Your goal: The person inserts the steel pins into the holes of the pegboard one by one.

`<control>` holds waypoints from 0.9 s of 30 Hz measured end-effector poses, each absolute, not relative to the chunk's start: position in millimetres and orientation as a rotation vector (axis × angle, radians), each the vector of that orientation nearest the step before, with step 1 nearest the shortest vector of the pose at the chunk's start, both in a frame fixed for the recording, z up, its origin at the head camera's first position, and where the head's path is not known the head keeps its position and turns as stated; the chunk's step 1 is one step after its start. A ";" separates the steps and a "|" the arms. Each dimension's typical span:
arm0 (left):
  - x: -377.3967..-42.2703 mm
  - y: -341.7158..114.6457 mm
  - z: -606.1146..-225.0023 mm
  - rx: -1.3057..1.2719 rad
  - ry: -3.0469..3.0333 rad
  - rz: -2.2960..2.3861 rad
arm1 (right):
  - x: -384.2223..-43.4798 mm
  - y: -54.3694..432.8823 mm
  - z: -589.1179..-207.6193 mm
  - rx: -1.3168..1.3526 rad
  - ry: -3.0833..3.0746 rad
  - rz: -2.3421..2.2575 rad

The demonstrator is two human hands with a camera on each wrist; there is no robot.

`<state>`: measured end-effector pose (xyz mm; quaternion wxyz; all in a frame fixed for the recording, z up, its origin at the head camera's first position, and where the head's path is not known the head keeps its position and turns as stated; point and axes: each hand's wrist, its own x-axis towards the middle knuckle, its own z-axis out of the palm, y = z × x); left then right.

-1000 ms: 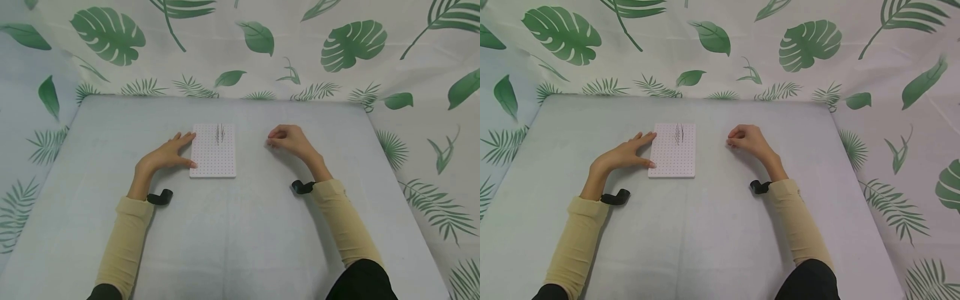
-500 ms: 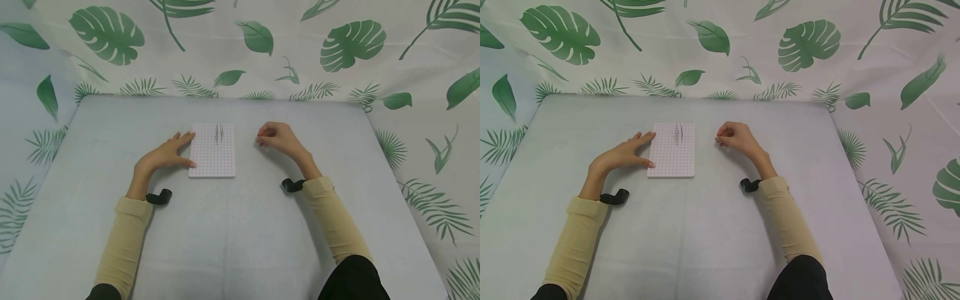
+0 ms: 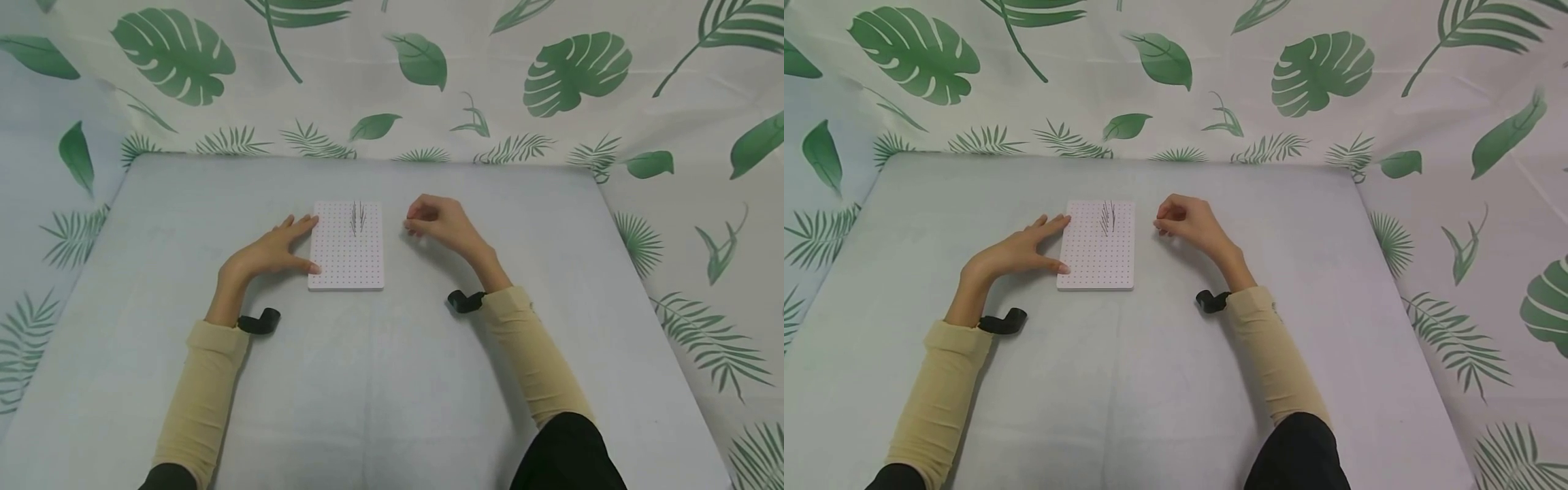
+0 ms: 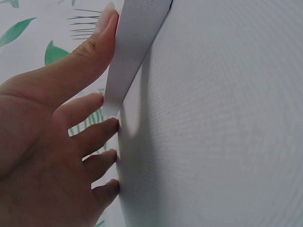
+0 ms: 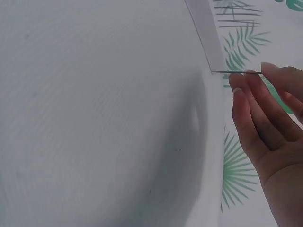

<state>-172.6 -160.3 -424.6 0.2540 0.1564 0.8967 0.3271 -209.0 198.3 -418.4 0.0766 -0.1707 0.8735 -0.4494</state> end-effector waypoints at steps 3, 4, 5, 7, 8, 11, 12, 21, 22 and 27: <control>-172.3 -160.7 -423.8 0.423 2.437 0.890 | -209.5 192.4 -416.8 -0.513 2.595 -1.383; -172.2 -160.8 -423.4 0.423 2.437 0.890 | -209.6 190.3 -416.3 -0.514 2.584 -1.397; -172.0 -160.9 -423.0 0.422 2.437 0.891 | -209.9 188.2 -416.1 -0.516 2.576 -1.406; -171.9 -161.2 -422.6 0.420 2.437 0.895 | -210.4 184.4 -416.1 -0.516 2.569 -1.416; -172.2 -161.5 -422.5 0.423 2.437 0.895 | -210.7 182.5 -416.1 -0.519 2.566 -1.424; -173.1 -162.0 -423.7 0.426 2.437 0.899 | -211.6 177.4 -416.6 -0.526 2.555 -1.449; -173.5 -162.1 -424.1 0.428 2.437 0.897 | -211.7 175.9 -416.9 -0.527 2.553 -1.457; -172.5 -159.3 -421.2 0.434 2.427 0.914 | -211.1 161.9 -421.2 -0.530 2.453 -1.626; -172.1 -159.1 -421.0 0.434 2.428 0.914 | -210.9 160.0 -421.6 -0.530 2.443 -1.635; -170.9 -159.2 -420.0 0.433 2.434 0.907 | -210.2 150.8 -421.0 -0.531 2.428 -1.634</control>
